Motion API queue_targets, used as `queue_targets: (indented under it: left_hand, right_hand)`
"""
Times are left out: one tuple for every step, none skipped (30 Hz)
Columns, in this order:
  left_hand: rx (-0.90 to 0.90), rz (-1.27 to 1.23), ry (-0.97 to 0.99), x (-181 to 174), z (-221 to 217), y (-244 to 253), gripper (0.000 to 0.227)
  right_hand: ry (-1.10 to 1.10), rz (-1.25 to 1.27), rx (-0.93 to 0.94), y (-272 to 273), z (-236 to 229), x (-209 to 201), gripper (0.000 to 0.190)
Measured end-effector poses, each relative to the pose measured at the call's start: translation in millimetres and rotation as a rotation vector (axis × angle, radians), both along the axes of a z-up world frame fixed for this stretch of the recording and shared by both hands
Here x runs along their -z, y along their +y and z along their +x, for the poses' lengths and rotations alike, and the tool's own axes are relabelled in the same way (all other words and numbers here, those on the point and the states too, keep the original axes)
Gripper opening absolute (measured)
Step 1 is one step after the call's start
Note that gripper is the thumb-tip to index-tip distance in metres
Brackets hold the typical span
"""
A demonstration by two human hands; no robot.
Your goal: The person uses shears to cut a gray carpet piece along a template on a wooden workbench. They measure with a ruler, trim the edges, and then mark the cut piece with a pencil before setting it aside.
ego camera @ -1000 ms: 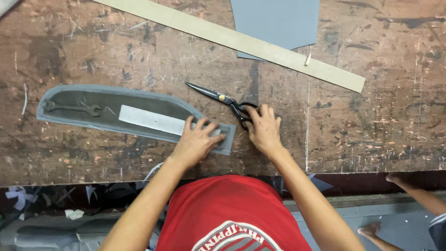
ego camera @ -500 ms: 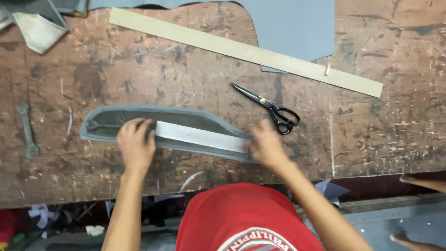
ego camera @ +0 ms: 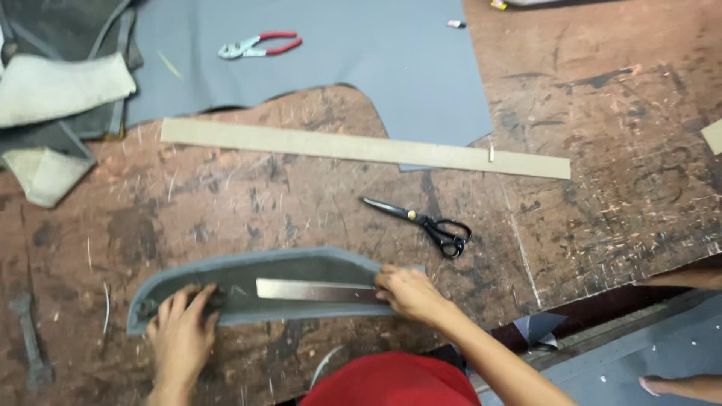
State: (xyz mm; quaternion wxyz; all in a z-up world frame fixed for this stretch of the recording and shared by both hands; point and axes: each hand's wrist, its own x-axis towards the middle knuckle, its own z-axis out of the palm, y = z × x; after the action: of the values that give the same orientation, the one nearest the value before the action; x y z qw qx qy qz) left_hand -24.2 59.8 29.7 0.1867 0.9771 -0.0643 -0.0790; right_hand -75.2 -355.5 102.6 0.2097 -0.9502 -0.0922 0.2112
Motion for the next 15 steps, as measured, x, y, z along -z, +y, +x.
queue_targets:
  left_hand:
    - [0.037, 0.006, 0.03, -5, 9, 4, 0.054]
    - [0.074, 0.012, 0.061, -7, 21, 6, 0.049]
    - [0.109, 0.024, 0.108, -11, 23, 12, 0.044]
    - [0.163, 0.04, 0.123, -12, 29, 15, 0.041]
    - [0.219, 0.059, 0.148, -12, 33, 18, 0.038]
    - [0.275, 0.077, 0.173, -11, 37, 20, 0.035]
    - [0.301, 0.062, 0.2, -11, 41, 22, 0.03]
    - [0.327, 0.046, 0.228, -13, 39, 26, 0.026]
    - [0.35, 0.027, 0.237, -15, 44, 27, 0.021]
    - [0.326, -0.05, 0.251, -17, 48, 28, 0.02]
    - [0.306, -0.13, 0.257, -18, 57, 27, 0.019]
    - [0.286, -0.21, 0.262, -18, 66, 27, 0.019]
    - [0.24, -0.276, 0.24, -18, 70, 27, 0.019]
    - [0.192, -0.341, 0.218, -16, 75, 27, 0.019]
    - [0.15, -0.409, 0.197, -12, 82, 26, 0.019]
  right_hand:
    - [-0.016, -0.029, 0.017, -12, 3, -3, 0.02]
    - [-0.033, -0.057, 0.034, -25, 7, -5, 0.021]
    - [-0.033, -0.079, 0.049, -36, 3, -8, 0.023]
    - [0.014, -0.021, 0.193, -52, -1, -12, 0.018]
    - [0.072, 0.037, 0.34, -67, -9, -16, 0.031]
    - [0.017, 0.006, 0.403, -84, -14, -20, 0.032]
    - [-0.043, -0.027, 0.462, -104, -18, -24, 0.033]
    - [-0.061, -0.054, 0.503, -122, -29, -28, 0.023]
    - [-0.098, -0.082, 0.542, -144, -32, -31, 0.017]
    - [-0.119, -0.079, 0.582, -163, -40, -32, 0.018]
    - [-0.149, -0.079, 0.627, -181, -46, -30, 0.02]
    - [-0.185, -0.068, 0.669, -200, -50, -25, 0.022]
    - [-0.206, -0.06, 0.716, -215, -63, -20, 0.024]
    - [-0.227, -0.052, 0.762, -228, -74, -13, 0.026]
    - [-0.195, -0.049, 0.824, -238, -85, -6, 0.028]
